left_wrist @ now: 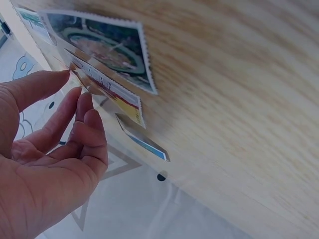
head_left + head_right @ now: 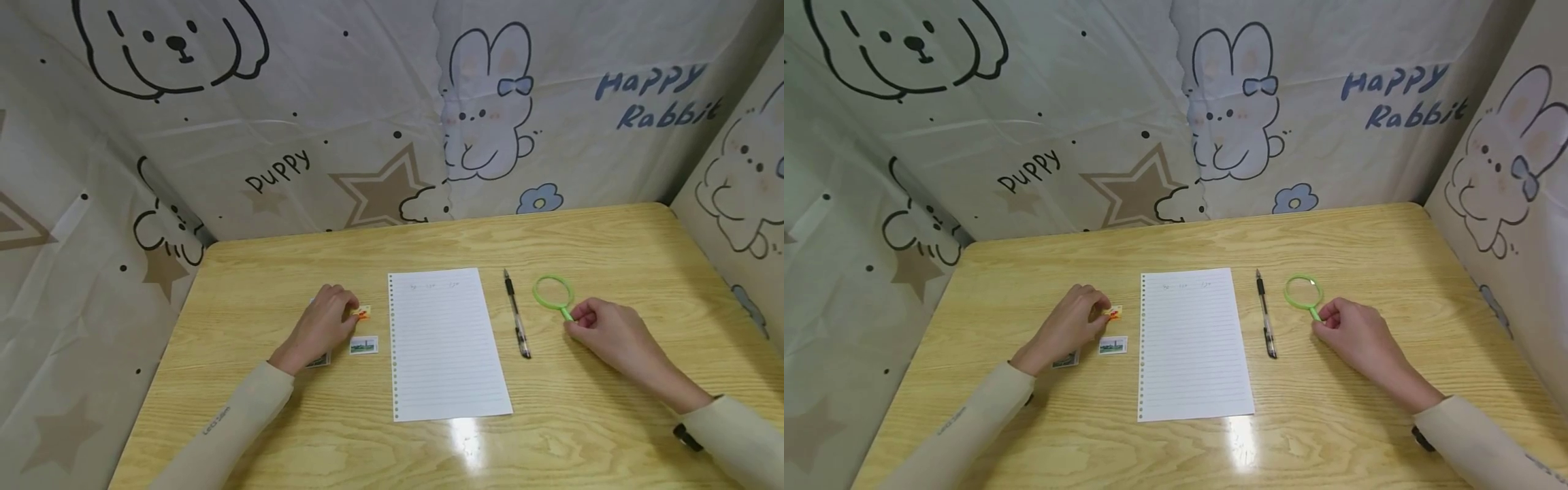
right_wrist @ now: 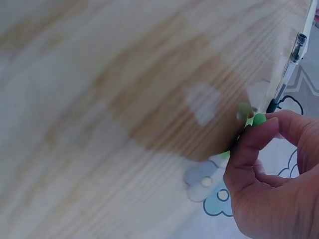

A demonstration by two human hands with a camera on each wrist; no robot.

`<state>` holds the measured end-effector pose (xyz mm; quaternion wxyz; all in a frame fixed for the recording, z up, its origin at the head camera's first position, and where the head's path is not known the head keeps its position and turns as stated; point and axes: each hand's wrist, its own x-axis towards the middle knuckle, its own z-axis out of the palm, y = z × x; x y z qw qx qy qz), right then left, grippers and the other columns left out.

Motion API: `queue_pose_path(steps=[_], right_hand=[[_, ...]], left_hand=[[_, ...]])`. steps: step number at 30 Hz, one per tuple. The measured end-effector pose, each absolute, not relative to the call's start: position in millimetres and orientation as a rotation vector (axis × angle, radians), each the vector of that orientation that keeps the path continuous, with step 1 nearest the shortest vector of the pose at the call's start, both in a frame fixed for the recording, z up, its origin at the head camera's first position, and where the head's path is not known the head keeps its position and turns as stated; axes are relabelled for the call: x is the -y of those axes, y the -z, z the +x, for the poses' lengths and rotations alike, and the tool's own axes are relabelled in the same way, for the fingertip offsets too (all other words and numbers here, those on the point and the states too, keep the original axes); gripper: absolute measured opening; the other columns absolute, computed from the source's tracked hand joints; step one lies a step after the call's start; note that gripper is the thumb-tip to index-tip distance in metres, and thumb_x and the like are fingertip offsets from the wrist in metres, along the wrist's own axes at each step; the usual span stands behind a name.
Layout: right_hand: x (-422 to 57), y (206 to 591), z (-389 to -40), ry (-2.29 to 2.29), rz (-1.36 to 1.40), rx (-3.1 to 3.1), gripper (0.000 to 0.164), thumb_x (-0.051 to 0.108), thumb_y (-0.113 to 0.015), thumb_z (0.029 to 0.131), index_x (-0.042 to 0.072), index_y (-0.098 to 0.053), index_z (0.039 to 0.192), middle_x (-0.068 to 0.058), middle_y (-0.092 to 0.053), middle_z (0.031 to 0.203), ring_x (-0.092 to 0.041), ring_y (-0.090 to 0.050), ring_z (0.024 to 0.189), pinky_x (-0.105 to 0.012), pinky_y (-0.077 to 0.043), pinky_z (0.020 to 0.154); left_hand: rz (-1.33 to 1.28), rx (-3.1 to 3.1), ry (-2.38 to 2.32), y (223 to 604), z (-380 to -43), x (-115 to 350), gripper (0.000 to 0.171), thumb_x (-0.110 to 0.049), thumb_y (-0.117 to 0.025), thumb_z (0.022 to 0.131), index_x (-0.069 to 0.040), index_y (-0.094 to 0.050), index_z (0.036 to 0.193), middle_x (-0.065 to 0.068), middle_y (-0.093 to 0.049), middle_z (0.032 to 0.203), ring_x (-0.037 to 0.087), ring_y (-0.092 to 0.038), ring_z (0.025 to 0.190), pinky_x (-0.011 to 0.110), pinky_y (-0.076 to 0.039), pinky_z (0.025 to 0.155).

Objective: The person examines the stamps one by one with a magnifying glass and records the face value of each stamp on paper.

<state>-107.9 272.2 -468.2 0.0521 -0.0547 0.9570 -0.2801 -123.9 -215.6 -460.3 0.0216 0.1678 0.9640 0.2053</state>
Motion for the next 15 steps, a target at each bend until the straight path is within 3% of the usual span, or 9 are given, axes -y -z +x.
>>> queue_pose_path(steps=[9,15], right_hand=[[-270,466,-108,0.948,-0.166,-2.908,0.022,0.017,-0.076,0.100,-0.003,-0.071,0.107,-0.004,-0.069,0.088,-0.018,-0.061,0.077,-0.027,-0.047,0.064],[-261,460,-107,1.057,-0.198,-2.863,0.024,0.017,-0.077,0.102,-0.004,-0.071,0.111,-0.006,-0.071,0.092,-0.019,-0.063,0.082,-0.024,-0.049,0.065]], left_hand=[[0.507,-2.967,-0.659,458,-125,214,0.010,-0.003,-0.080,0.098,0.002,-0.076,0.104,0.006,-0.064,0.094,0.028,-0.054,0.096,0.043,-0.051,0.086],[0.535,-2.980,-0.624,459,-124,213,0.008,-0.001,-0.080,0.098,0.004,-0.076,0.103,0.012,-0.069,0.102,0.032,-0.058,0.102,0.044,-0.054,0.089]])
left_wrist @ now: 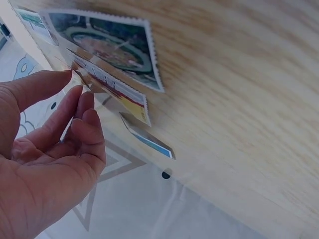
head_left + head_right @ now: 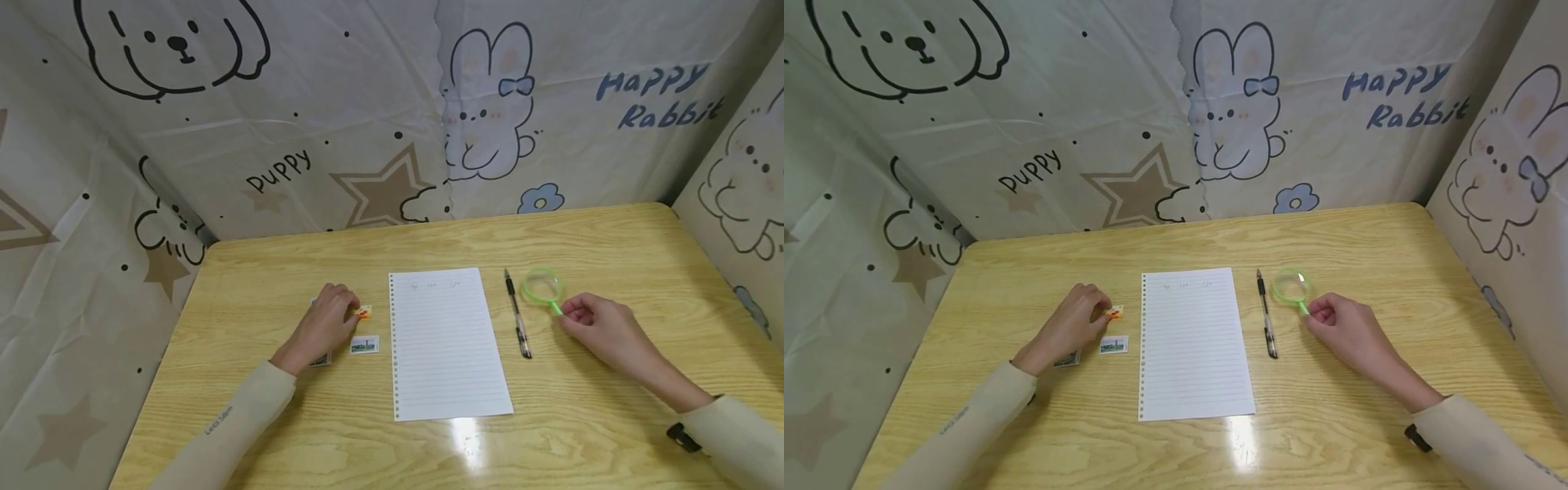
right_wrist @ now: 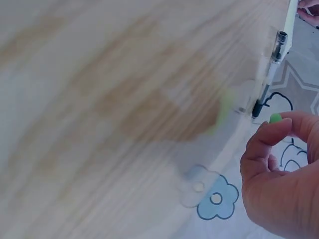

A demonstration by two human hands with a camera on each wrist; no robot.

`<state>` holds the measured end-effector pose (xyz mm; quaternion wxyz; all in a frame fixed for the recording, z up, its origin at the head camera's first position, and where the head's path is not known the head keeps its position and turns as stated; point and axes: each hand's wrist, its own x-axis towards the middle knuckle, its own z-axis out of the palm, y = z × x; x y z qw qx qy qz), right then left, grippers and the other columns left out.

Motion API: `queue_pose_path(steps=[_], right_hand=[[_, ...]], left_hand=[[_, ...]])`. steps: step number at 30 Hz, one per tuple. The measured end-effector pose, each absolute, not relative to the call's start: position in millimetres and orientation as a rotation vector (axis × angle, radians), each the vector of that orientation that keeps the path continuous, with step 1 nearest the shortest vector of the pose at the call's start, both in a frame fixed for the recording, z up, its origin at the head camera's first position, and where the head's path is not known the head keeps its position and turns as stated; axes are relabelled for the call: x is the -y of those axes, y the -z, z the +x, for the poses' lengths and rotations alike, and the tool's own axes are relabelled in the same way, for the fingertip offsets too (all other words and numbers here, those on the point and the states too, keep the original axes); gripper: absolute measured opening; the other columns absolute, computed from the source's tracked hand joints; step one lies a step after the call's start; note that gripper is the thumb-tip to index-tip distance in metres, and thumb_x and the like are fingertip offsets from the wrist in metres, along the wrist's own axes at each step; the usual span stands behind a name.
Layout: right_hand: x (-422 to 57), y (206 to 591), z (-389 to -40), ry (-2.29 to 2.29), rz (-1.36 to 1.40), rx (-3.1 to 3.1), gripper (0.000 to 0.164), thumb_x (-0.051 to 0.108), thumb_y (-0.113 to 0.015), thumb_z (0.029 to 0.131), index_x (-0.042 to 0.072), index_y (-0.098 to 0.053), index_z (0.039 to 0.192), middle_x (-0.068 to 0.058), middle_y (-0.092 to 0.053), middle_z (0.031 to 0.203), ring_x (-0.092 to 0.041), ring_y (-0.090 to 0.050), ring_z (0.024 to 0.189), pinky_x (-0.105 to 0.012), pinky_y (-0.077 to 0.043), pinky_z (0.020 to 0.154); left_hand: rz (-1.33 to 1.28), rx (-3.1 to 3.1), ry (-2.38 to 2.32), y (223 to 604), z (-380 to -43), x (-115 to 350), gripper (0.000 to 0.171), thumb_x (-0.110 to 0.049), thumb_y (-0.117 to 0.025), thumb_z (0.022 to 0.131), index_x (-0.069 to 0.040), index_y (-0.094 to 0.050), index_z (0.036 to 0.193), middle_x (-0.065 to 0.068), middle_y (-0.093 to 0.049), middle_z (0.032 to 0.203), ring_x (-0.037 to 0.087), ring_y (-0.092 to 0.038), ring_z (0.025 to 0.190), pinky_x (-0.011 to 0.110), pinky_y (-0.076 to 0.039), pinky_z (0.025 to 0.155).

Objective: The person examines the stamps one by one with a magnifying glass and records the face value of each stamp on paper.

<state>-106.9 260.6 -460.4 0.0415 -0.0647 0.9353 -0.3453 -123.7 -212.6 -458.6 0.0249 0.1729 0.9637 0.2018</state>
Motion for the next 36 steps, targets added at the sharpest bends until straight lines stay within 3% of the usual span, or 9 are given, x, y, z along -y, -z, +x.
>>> queue_pose_path(steps=[36], right_hand=[[-166,435,-118,1.291,-0.608,-2.693,0.008,0.002,-0.078,0.097,0.001,-0.072,0.101,0.002,-0.064,0.083,-0.013,-0.058,0.074,-0.024,-0.050,0.064]], left_hand=[[0.556,-2.978,-0.630,458,-123,213,0.010,0.000,-0.080,0.099,0.003,-0.075,0.106,0.011,-0.067,0.103,0.030,-0.054,0.100,0.042,-0.051,0.086]])
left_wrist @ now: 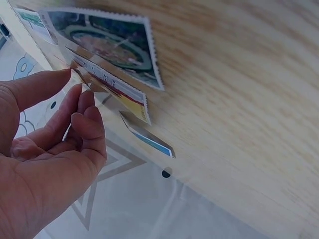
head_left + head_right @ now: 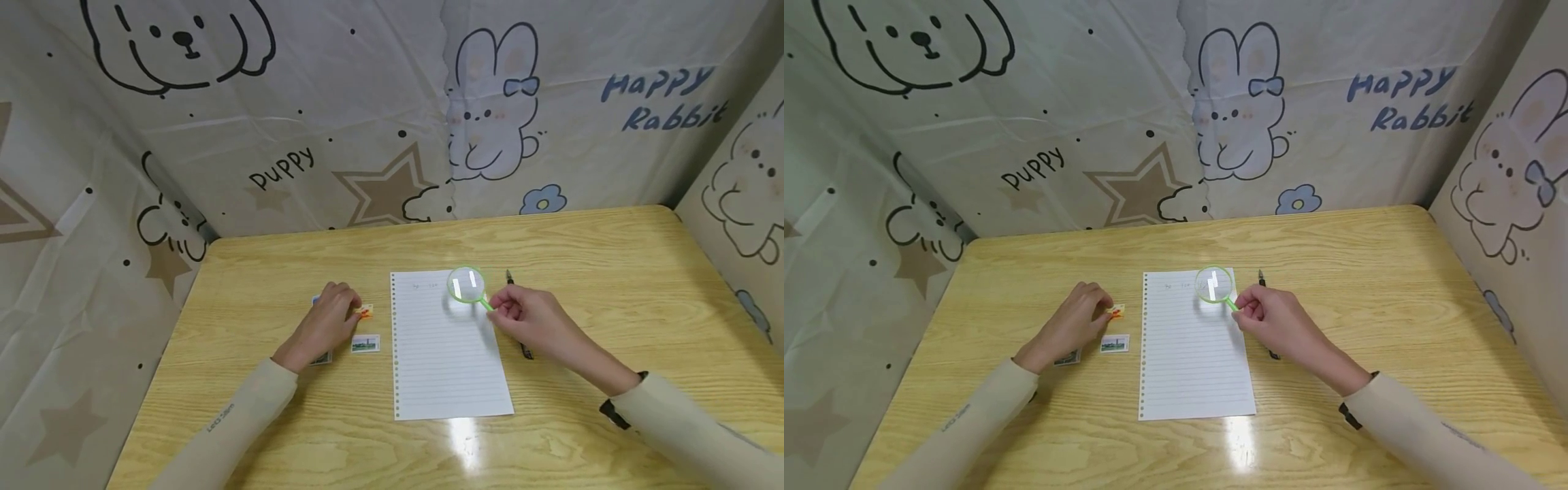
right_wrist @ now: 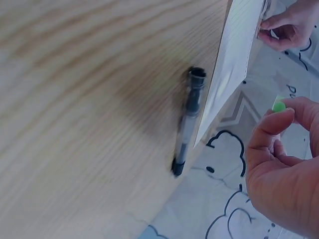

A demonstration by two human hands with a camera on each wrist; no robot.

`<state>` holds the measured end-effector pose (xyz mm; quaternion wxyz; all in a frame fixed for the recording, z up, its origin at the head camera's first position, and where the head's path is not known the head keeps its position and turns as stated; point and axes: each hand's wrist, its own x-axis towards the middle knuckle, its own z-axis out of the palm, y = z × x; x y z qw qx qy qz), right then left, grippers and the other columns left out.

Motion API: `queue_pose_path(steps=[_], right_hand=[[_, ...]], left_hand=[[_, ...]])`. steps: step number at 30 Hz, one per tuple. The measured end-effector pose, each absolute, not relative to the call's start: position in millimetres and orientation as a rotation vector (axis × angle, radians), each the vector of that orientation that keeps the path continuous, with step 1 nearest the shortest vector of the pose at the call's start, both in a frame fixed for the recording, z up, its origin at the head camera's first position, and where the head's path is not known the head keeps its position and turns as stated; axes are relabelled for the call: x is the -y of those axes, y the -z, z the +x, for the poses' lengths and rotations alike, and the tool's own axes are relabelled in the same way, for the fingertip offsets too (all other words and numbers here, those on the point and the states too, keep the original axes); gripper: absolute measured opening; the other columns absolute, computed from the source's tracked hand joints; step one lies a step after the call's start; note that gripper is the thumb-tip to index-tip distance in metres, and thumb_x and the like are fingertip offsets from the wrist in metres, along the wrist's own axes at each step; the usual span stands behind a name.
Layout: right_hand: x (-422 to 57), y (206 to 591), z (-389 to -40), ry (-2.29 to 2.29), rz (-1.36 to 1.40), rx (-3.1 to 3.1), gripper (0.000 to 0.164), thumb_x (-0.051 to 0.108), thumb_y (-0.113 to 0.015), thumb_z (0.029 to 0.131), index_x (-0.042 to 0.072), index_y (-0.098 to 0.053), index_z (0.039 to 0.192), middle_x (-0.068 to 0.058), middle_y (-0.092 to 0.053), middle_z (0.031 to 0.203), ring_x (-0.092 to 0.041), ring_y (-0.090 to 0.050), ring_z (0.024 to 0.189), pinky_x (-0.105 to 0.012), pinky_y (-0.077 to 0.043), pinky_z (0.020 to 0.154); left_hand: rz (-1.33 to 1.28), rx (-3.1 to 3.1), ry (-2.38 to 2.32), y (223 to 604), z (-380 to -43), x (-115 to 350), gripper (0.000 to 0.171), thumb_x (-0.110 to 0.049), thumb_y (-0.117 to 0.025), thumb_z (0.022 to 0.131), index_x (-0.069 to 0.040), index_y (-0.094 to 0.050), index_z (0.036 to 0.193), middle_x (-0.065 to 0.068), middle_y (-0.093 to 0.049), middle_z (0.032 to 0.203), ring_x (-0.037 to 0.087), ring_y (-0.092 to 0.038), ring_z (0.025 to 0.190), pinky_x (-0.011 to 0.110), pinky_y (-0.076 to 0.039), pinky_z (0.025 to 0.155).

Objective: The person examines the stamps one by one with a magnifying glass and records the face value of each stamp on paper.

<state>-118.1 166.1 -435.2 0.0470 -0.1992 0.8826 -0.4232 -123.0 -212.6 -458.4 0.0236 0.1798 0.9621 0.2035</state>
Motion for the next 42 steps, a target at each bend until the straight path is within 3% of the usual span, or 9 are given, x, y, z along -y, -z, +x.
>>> queue_pose_path(steps=[42], right_hand=[[-62,447,-134,1.159,-0.922,-2.500,0.005,0.007,-0.078,0.099,0.007,-0.074,0.101,0.008,-0.063,0.079,-0.008,-0.056,0.072,-0.027,-0.049,0.065]], left_hand=[[0.585,-2.952,-0.649,458,-125,214,0.011,0.001,-0.081,0.097,0.006,-0.074,0.105,0.011,-0.067,0.103,0.030,-0.055,0.101,0.041,-0.051,0.087]])
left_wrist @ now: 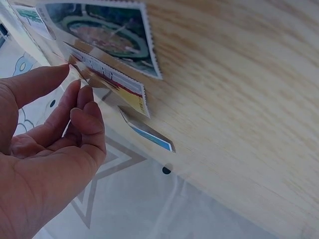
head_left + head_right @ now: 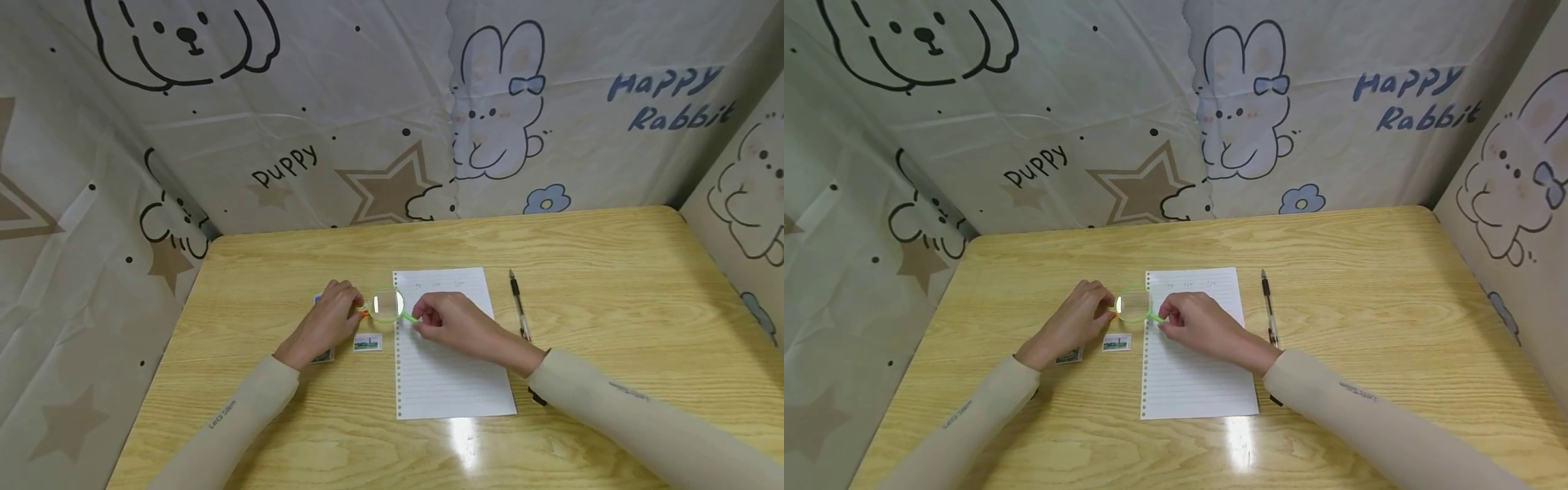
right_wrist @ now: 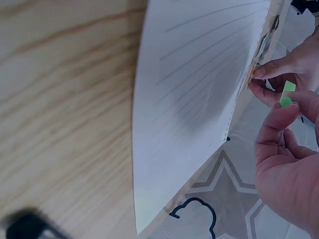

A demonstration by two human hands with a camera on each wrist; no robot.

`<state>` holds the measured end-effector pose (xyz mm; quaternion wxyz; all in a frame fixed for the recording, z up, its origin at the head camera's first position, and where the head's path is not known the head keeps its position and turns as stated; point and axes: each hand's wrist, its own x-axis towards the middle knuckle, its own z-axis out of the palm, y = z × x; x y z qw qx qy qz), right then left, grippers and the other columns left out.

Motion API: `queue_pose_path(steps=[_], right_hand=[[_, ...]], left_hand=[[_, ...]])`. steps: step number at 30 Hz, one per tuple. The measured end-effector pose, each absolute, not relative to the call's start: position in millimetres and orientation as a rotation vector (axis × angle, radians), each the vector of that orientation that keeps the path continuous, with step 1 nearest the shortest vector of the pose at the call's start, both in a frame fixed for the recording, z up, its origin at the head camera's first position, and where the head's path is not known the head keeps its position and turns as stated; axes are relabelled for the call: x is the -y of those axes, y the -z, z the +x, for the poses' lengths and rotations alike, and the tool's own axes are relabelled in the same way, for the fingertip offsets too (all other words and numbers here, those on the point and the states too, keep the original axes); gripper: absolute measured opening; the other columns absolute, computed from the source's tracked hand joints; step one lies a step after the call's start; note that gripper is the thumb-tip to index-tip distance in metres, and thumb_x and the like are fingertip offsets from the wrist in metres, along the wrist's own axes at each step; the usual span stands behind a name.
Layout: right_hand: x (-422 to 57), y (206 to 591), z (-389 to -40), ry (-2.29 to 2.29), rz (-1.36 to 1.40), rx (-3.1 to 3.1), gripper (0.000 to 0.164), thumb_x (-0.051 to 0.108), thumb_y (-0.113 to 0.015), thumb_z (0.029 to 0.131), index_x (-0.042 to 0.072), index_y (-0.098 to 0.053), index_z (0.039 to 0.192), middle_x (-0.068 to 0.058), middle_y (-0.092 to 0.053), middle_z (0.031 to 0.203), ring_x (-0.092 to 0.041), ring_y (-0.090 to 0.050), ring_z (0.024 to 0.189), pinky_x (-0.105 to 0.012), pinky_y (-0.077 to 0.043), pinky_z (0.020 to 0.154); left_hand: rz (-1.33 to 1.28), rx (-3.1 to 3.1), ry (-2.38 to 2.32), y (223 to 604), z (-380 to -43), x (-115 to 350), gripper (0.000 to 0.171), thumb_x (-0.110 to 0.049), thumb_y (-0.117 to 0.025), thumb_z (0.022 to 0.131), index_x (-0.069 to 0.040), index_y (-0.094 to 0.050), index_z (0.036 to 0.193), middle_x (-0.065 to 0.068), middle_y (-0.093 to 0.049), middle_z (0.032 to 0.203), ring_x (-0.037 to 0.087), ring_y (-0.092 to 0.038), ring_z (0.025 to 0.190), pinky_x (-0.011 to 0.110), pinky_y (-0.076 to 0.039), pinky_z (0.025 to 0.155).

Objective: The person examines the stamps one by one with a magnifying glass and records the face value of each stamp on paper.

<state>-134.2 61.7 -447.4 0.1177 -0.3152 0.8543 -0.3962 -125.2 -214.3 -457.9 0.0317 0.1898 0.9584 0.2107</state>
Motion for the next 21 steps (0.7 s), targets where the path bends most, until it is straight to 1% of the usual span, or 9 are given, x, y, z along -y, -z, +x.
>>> queue_pose_path(steps=[6,10,14,21], right_hand=[[-54,447,-134,1.128,-0.938,-2.489,0.004,0.008,-0.079,0.099,0.007,-0.074,0.100,0.009,-0.063,0.079,-0.008,-0.056,0.071,-0.027,-0.049,0.065],[-51,447,-136,1.117,-0.966,-2.490,0.004,0.009,-0.078,0.100,0.008,-0.074,0.101,0.009,-0.063,0.079,-0.008,-0.056,0.071,-0.027,-0.049,0.065],[-48,448,-137,1.100,-0.983,-2.492,0.005,0.010,-0.079,0.100,0.008,-0.074,0.101,0.009,-0.063,0.080,-0.007,-0.056,0.071,-0.027,-0.049,0.065],[-46,452,-139,1.097,-1.007,-2.486,0.004,0.008,-0.078,0.100,0.006,-0.074,0.101,0.007,-0.063,0.080,-0.007,-0.055,0.072,-0.027,-0.049,0.066]], left_hand=[[0.596,-2.957,-0.636,457,-125,215,0.011,0.003,-0.080,0.097,0.006,-0.073,0.105,0.010,-0.065,0.099,0.030,-0.055,0.100,0.041,-0.051,0.086],[0.600,-2.954,-0.641,457,-125,215,0.008,0.007,-0.075,0.098,0.008,-0.072,0.105,0.011,-0.065,0.099,0.032,-0.055,0.101,0.043,-0.050,0.087],[0.606,-2.944,-0.652,457,-126,216,0.009,0.010,-0.070,0.097,0.008,-0.072,0.106,0.010,-0.064,0.097,0.031,-0.055,0.101,0.043,-0.050,0.087],[0.614,-2.936,-0.670,457,-126,218,0.007,0.011,-0.069,0.096,0.005,-0.069,0.098,0.005,-0.056,0.088,0.028,-0.049,0.093,0.040,-0.045,0.080]])
